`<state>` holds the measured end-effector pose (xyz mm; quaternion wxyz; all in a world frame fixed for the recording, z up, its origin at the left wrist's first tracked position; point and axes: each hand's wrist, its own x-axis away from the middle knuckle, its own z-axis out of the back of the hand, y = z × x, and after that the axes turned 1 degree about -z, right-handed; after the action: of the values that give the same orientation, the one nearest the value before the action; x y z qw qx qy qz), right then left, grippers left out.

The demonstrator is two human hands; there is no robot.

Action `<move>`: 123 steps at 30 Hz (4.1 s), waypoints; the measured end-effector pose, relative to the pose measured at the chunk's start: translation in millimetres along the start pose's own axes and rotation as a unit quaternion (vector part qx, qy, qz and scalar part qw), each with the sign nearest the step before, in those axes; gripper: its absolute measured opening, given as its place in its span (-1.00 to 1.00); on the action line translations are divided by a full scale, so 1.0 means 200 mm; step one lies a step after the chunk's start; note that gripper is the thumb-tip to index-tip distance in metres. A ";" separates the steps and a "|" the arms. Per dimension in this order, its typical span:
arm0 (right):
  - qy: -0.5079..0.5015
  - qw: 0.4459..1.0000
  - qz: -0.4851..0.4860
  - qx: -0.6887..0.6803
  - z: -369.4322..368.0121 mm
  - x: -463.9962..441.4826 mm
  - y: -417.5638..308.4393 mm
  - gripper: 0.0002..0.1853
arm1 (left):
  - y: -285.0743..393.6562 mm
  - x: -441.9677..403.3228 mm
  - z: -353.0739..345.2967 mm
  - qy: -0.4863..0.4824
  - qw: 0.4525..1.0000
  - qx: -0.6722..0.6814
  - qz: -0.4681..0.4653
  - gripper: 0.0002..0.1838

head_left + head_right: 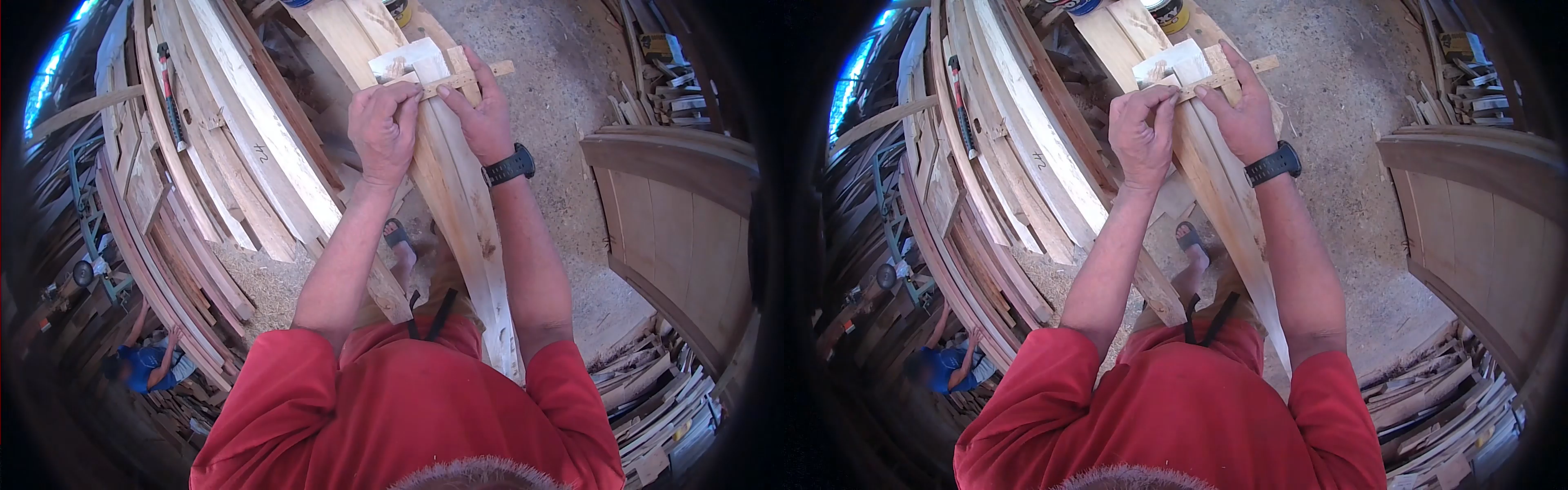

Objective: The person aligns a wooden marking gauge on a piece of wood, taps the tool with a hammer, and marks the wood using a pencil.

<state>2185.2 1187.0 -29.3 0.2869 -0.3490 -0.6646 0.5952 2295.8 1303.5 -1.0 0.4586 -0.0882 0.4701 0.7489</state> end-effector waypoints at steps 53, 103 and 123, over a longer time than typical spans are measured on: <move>-0.382 0.766 0.144 0.497 -2.90 -0.22 0.14 -0.48 | -0.13 0.02 0.02 -0.007 0.995 0.100 0.001 -0.74; 0.099 0.964 -0.181 0.168 0.04 0.99 -0.39 -0.68 | -0.11 -0.06 0.07 -0.078 0.994 0.017 -0.071 -0.54; 0.026 0.929 -0.088 0.358 0.05 0.95 -0.37 -0.51 | -0.13 -0.04 0.11 -0.123 0.988 0.023 -0.091 -0.57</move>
<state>2055.6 1331.4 35.4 0.4607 -0.1784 -0.4276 0.7570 2326.5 1319.5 0.1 0.5809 -0.0268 0.4174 0.6983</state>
